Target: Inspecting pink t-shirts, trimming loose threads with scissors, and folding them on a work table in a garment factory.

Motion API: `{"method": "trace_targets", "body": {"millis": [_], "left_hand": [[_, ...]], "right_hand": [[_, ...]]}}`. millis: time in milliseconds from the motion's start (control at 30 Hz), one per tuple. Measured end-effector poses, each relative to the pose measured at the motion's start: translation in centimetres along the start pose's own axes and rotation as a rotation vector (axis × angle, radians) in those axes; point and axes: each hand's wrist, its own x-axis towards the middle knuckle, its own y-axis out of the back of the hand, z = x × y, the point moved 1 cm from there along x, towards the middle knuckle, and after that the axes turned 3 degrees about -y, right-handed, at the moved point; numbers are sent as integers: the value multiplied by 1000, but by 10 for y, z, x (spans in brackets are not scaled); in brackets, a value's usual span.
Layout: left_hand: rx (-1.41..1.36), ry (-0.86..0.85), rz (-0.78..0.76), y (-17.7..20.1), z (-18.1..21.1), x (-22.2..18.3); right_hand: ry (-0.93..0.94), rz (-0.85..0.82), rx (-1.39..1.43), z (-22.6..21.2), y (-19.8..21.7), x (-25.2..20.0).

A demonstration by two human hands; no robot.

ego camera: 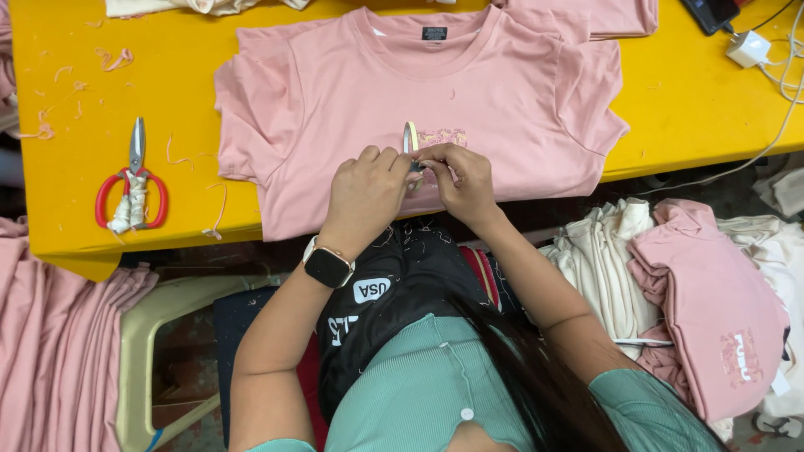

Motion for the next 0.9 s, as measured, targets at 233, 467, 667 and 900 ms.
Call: {"method": "trace_targets", "body": {"millis": [233,467,667,900], "left_hand": [[-615,332,-164,11,9,-3],[-1280,713,-19,-25,1,-32],[-1185,762,116,18,-47,-51],[-998,878,264,45,-85,-62]], "right_hand": [[-282,0,242,-14,2,3],[-421,58,243,60,47,41],[-170,-102,-416,114,79,73],[19,-138,-691,139,66,83]]}}
